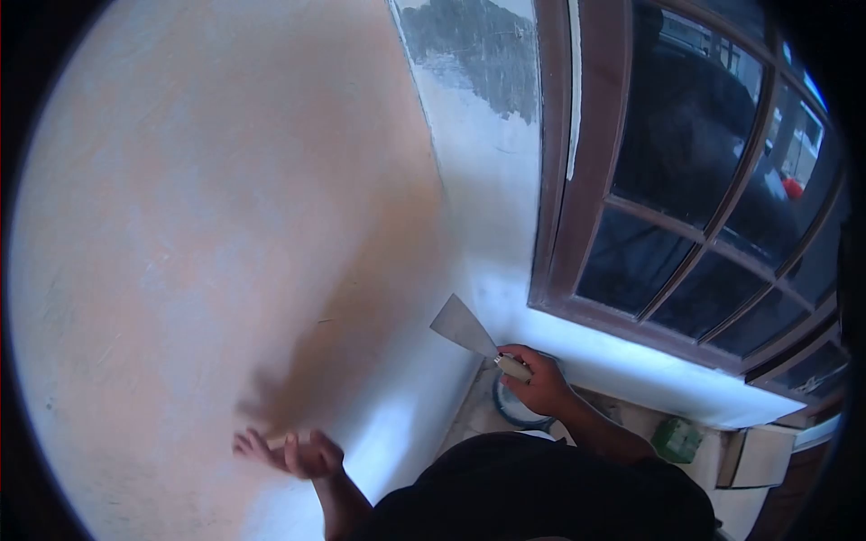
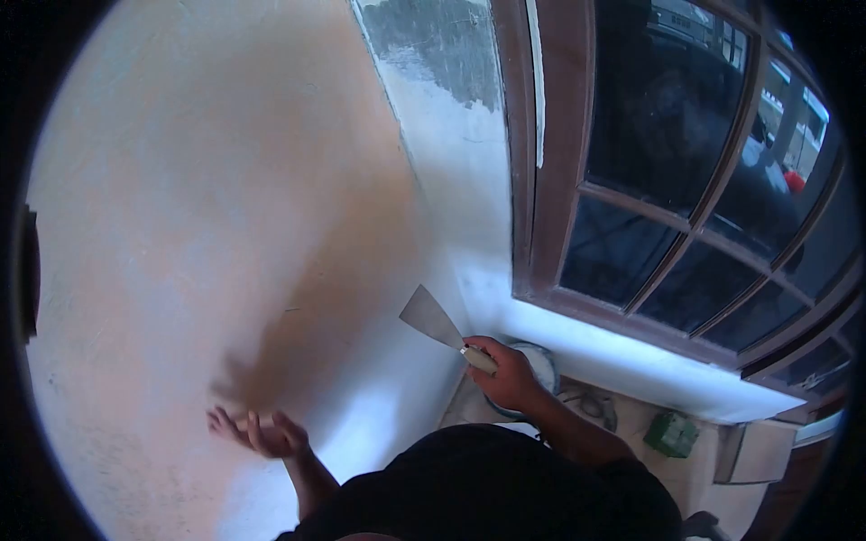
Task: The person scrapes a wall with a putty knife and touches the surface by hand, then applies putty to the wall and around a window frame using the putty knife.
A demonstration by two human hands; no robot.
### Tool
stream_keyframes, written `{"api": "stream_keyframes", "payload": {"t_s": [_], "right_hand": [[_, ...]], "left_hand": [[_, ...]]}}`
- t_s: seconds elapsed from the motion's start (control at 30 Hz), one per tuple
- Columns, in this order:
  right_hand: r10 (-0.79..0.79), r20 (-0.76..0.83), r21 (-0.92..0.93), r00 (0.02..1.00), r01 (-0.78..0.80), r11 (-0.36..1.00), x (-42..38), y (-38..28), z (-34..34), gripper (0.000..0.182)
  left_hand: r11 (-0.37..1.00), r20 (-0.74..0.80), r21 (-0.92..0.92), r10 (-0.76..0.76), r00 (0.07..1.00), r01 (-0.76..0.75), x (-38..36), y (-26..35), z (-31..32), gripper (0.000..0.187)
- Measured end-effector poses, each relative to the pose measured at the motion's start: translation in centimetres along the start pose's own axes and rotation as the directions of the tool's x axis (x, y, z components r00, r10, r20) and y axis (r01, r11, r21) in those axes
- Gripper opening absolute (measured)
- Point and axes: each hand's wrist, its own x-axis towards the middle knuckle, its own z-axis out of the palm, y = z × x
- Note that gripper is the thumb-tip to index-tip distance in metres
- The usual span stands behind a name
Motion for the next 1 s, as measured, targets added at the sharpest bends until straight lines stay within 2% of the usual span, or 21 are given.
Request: {"api": "stream_keyframes", "payload": {"t_s": [0.03, 0.1, 0.17, 0.23, 0.37, 0.43, 0.47, 0.5, 0.53, 0.57, 0.6, 0.63, 0.7, 0.73, 0.83, 0.9, 0.93, 0.97, 1.0], "right_hand": [[0.017, -0.032, 0.014, 0.999, -0.017, 1.000, 0.3, 0.0, -1.1, 0.046], [0.008, -0.037, -0.033, 0.999, -0.009, 0.999, 1.0, -0.6, -3.2, 0.046], [0.028, -0.134, -0.079, 0.991, -0.039, 0.996, 1.7, -1.8, -4.8, 0.046], [-0.010, -0.195, -0.123, 0.981, -0.015, 0.992, 2.0, -1.5, -5.9, 0.048], [-0.044, -0.389, -0.261, 0.920, -0.065, 0.963, 1.4, -2.2, -6.8, 0.045], [0.183, -0.477, -0.107, 0.860, -0.264, 0.959, 0.2, -2.2, -6.3, 0.045], [0.189, -0.514, -0.087, 0.837, -0.271, 0.959, -0.4, -1.8, -5.9, 0.045], [0.195, -0.543, -0.074, 0.817, -0.278, 0.958, -0.9, -1.3, -5.7, 0.045], [0.217, -0.565, -0.005, 0.796, -0.267, 0.964, -1.2, -1.2, -5.5, 0.045], [0.151, -0.595, -0.037, 0.789, -0.215, 0.976, -1.3, -0.7, -5.5, 0.045], [0.124, -0.618, -0.022, 0.776, -0.175, 0.984, -0.8, -0.9, -5.6, 0.044], [0.105, -0.643, 0.003, 0.758, -0.135, 0.991, -0.4, -1.3, -5.8, 0.043], [-0.029, -0.639, -0.238, 0.769, -0.161, 0.958, 0.9, -2.1, -7.0, 0.044], [-0.111, -0.661, -0.288, 0.743, -0.114, 0.951, 2.0, -2.7, -7.4, 0.041], [-0.265, -0.638, -0.300, 0.723, 0.084, 0.950, 4.5, -4.8, -9.1, 0.035], [-0.489, -0.487, -0.583, 0.723, 0.147, 0.799, 6.0, -6.0, -10.8, 0.040], [-0.607, -0.378, -0.706, 0.699, 0.207, 0.678, 7.5, -7.8, -11.5, 0.040], [-0.617, -0.369, -0.715, 0.695, 0.211, 0.666, 8.1, -9.3, -12.0, 0.040], [-0.659, -0.312, -0.806, 0.685, 0.176, 0.565, 8.3, -10.8, -12.5, 0.038]], "left_hand": [[0.987, -0.098, -0.157, 0.017, 0.995, -0.033, 1.2, 0.9, 3.5, 0.030], [0.892, -0.095, -0.444, 0.047, 0.994, -0.085, 5.4, 3.4, 9.6, 0.024], [0.771, -0.055, -0.631, 0.063, 0.996, -0.084, 9.9, 5.5, 14.5, 0.023], [0.617, -0.114, -0.781, 0.012, 0.993, -0.097, 14.3, 7.9, 19.1, 0.027], [0.456, -0.186, -0.877, -0.032, 0.982, -0.151, 17.4, 9.1, 26.6, 0.027], [0.463, -0.081, -0.886, -0.220, 0.972, 0.031, 16.2, 8.7, 29.6, 0.028], [0.516, -0.115, -0.856, -0.187, 0.976, -0.002, 15.2, 8.7, 30.2, 0.027], [0.498, -0.106, -0.867, -0.223, 0.969, 0.020, 14.9, 9.1, 31.3, 0.027], [0.404, -0.148, -0.914, -0.256, 0.955, -0.033, 14.6, 9.7, 32.3, 0.028], [0.320, -0.188, -0.943, -0.298, 0.936, -0.088, 14.3, 10.4, 33.2, 0.029], [0.281, -0.175, -0.958, -0.428, 0.887, -0.054, 14.4, 11.5, 34.7, 0.032], [0.278, -0.150, -0.960, -0.454, 0.878, -0.020, 15.0, 12.2, 35.6, 0.032], [0.365, -0.291, -0.920, -0.400, 0.869, -0.140, 16.4, 12.5, 36.4, 0.033], [0.358, -0.261, -0.927, -0.401, 0.878, -0.112, 16.6, 12.3, 36.5, 0.033], [0.296, -0.272, -0.939, -0.325, 0.906, -0.176, 16.2, 11.9, 36.7, 0.032], [0.185, -0.258, -0.963, -0.443, 0.859, -0.194, 14.8, 12.4, 37.8, 0.032], [0.188, -0.271, -0.960, -0.443, 0.854, -0.207, 14.8, 12.3, 38.2, 0.032], [0.267, -0.298, -0.942, -0.385, 0.874, -0.203, 14.8, 12.5, 38.5, 0.033], [0.341, -0.307, -0.920, -0.332, 0.892, -0.190, 14.7, 12.9, 38.8, 0.035]]}}
